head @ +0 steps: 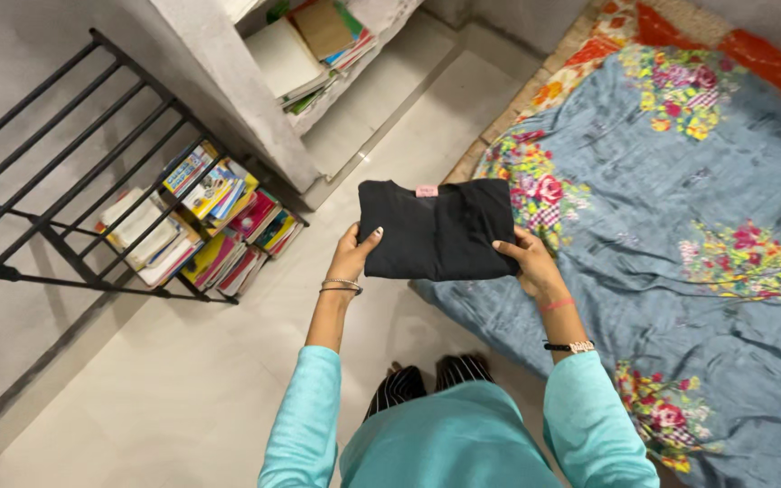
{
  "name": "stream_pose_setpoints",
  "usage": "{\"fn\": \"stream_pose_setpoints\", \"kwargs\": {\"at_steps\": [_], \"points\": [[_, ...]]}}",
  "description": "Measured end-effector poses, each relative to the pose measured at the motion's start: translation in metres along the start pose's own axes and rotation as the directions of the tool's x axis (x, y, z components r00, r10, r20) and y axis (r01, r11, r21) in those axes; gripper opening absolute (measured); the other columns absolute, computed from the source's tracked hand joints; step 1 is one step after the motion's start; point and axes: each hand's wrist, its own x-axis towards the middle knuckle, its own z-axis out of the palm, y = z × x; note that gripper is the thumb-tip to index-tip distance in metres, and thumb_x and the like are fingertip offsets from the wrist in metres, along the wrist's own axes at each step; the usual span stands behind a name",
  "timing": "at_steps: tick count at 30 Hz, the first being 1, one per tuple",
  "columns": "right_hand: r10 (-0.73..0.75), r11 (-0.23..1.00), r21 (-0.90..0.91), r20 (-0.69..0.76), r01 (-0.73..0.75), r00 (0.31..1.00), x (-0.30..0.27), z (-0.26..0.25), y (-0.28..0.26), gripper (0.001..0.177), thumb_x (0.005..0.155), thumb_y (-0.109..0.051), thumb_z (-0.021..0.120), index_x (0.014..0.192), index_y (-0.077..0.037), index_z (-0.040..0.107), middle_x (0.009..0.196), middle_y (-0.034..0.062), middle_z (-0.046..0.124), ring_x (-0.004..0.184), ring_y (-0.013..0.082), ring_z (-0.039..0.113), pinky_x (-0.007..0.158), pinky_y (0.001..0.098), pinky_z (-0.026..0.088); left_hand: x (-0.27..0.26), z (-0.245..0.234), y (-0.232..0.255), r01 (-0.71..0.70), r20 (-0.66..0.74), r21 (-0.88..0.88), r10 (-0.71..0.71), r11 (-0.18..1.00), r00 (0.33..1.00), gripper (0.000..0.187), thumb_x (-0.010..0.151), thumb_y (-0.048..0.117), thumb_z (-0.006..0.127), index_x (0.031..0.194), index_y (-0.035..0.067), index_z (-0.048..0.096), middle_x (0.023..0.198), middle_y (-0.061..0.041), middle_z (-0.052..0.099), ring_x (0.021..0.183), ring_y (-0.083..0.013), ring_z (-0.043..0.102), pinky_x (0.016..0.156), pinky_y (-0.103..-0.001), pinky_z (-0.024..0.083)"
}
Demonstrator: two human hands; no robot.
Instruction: The person picks up several folded items of clothing from a bed and places them onto a shelf one by one.
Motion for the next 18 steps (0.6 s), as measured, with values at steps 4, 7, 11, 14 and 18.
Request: {"fn": "stream_pose_setpoints", "kwargs": {"at_steps": [4,7,11,14,18], "points": [[-0.003,1.0,0.025,-0.022,0.003,1.0,0.018,0.043,0.006,0.042,0.089,0.003,0.067,0.13,0.0,0.065,0.117,0.005,0.072,0.102,0.0139,0.069,0.091,0.0301,0.056,0.008,-0.044,0.016,-0.041,0.001,0.017,0.041,0.999,0.999,0.038,0.097,0.017,0.069,0.127,-0.004,0.062,0.116,-0.008,0.071,0.103,-0.0127,0.067,0.094,-0.027,0.054],[-0.034,0.999,0.039,0.003,0.034,0.999,0.042,0.063,0.013,0.04,0.088,0.003,0.067,0.129,0.001,0.065,0.117,0.0059,0.072,0.102,0.0147,0.069,0.092,0.0305,0.056,0.026,-0.066,0.022,-0.031,-0.012,-0.01,0.031,0.999,0.999,0.038,0.096,0.017,0.07,0.127,-0.003,0.062,0.114,-0.006,0.071,0.101,-0.0119,0.068,0.093,-0.027,0.054],[-0.03,0.999,0.042,0.025,0.029,0.999,0.087,0.081,0.014,0.039,0.089,0.004,0.067,0.128,0.001,0.065,0.116,0.0066,0.072,0.101,0.0155,0.069,0.09,0.0309,0.056,0.062,-0.092,0.036,-0.025,-0.026,0.026,0.026,0.999,0.999,0.037,0.097,0.02,0.07,0.126,-0.003,0.064,0.111,-0.004,0.072,0.099,-0.0102,0.067,0.091,-0.026,0.054],[-0.015,0.999,0.047,0.001,0.015,1.0,0.122,0.097,0.004,0.04,0.089,0.004,0.066,0.128,0.0,0.065,0.116,0.0067,0.072,0.1,0.0159,0.07,0.09,0.0313,0.057,0.095,-0.109,0.056,-0.02,-0.01,0.025,0.02,0.999,1.0,0.037,0.098,0.02,0.07,0.125,-0.003,0.064,0.11,-0.004,0.072,0.099,-0.0101,0.066,0.09,-0.027,0.054],[-0.044,0.998,0.046,-0.028,0.045,0.999,0.165,0.115,-0.022,0.039,0.09,0.004,0.066,0.128,0.002,0.064,0.115,0.0078,0.072,0.099,0.0166,0.07,0.09,0.0318,0.057,0.151,-0.123,0.091,-0.024,0.054,0.062,0.021,0.998,0.998,0.039,0.096,0.02,0.071,0.127,-0.002,0.063,0.113,-0.005,0.072,0.101,-0.0097,0.065,0.093,-0.026,0.052]]}}
